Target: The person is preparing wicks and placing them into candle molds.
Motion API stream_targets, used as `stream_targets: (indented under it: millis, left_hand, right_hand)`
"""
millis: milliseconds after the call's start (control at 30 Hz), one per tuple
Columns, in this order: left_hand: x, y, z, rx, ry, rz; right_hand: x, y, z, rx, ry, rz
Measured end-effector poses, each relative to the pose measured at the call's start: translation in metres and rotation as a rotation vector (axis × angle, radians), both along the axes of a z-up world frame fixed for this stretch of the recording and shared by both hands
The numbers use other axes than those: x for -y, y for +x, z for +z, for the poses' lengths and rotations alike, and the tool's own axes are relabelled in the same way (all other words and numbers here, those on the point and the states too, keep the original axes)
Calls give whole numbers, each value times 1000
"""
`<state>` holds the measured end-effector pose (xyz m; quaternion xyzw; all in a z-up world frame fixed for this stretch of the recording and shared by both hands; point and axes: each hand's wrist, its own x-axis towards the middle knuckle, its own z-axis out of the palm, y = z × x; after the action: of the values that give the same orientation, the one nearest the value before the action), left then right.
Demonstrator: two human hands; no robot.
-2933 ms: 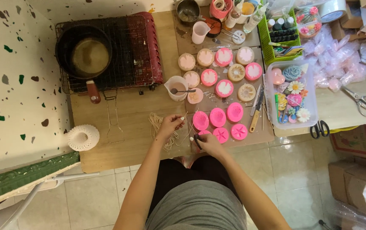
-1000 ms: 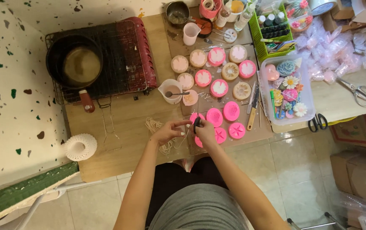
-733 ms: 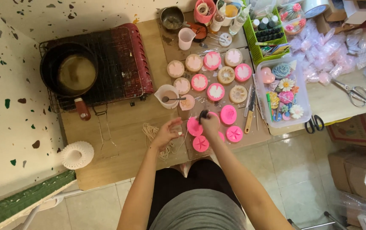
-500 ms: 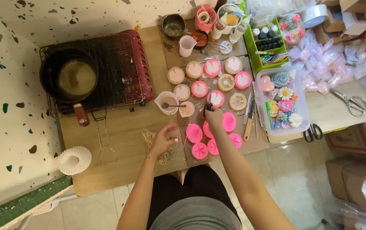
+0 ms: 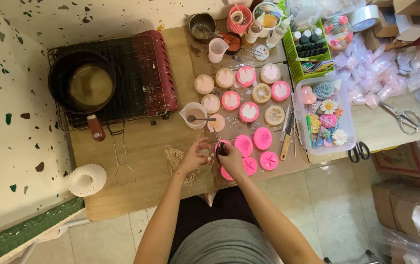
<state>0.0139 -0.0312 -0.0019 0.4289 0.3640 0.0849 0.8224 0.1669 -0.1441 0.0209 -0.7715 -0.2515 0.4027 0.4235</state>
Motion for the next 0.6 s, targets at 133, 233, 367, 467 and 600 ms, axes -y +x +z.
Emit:
stream_targets:
  millis: [133,233,367,467,600]
  left_hand:
    - [-2,2,17,-94,-22,0]
    - [1,-1,8,-45,-65,26]
    - [4,-3,16,-47,9,21]
    - [8,-7,-23,-99,76,-8]
    - [13,-11,-24,-170,261,-82]
  right_hand:
    - [4,3,-16,-168,69,-15]
    - [8,2,-24,-196,140,19]
    - [9,5,-26,-51,159,51]
    - [4,12,-23,-89,138,3]
    - [3,16,-24,-178,124,-54]
